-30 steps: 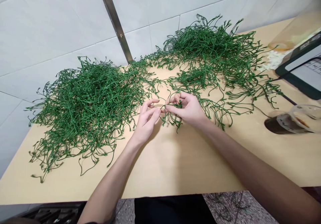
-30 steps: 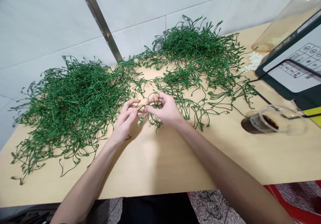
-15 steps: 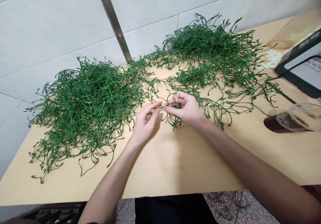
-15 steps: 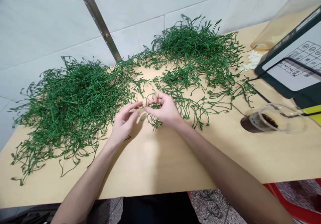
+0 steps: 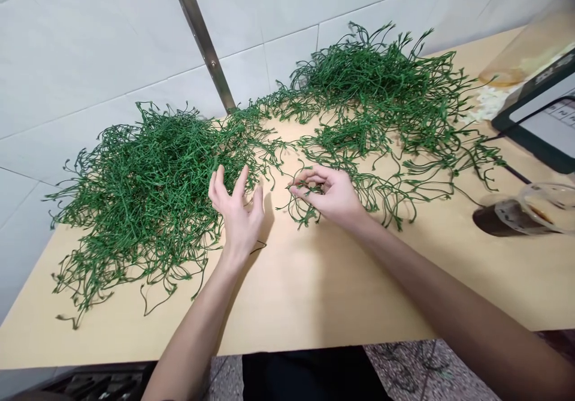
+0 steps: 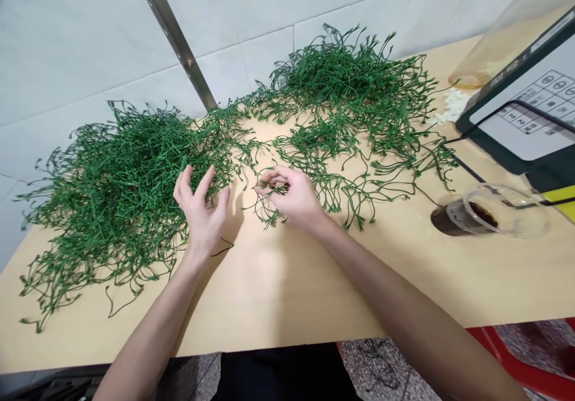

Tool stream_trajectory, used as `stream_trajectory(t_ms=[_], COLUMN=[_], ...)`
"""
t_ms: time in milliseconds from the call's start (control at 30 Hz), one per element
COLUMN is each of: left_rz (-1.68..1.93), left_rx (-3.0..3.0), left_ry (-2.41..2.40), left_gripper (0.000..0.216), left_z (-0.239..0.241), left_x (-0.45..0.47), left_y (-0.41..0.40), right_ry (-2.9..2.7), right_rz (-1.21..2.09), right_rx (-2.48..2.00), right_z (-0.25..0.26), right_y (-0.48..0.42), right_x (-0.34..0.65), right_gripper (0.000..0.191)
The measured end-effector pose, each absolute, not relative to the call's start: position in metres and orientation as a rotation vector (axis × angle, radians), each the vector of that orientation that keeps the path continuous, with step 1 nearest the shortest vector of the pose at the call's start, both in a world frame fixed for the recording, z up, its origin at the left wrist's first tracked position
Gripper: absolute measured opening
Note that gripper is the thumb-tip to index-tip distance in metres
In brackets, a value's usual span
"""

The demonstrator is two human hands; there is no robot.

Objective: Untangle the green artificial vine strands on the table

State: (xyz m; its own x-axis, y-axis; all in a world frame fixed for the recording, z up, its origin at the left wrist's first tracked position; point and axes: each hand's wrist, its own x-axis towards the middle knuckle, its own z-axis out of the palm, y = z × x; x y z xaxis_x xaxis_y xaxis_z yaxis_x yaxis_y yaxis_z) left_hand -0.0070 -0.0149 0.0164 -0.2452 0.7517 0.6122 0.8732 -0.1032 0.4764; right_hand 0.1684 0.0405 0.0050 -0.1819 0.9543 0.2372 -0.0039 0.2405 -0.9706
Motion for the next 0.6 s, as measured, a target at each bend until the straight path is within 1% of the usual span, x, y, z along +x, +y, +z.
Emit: stream_trajectory(t_ms=[100, 333, 433, 567, 600], left_rz=[-1.34, -1.736, -1.896, -2.046, -2.072], left_rx=[-1.92, -2.548, -2.631, -2.614, -2.596], left_ry=[-1.927, -1.83, -1.809, -1.915, -1.958], left_gripper=[0.035, 0.015, 0.011, 0.004, 0.006], left_z=[0.018, 0.018, 0.018, 0.018, 0.018], left_x=[-0.003, 0.011, 0.013, 0.015, 0.016], left_y=[-0.017, -0.019, -0.019, -0.019, -0.019], right_ry=[-1.48, -1.547, -1.564, -1.54, -1.536], right_rz=[1.127, 1.089, 1.058, 1.08, 1.088], right_rx=[-0.918, -0.913, -0.932, -0.902, -0.9], right_z=[0.0, -0.002, -0.001, -0.001, -0.002], right_y=[0.042, 0.042, 0.041, 0.041, 0.041], right_x=[0.168, 0.17, 0.171, 0.17, 0.17], right_gripper=[0.018, 0.014, 0.014, 0.017, 0.017])
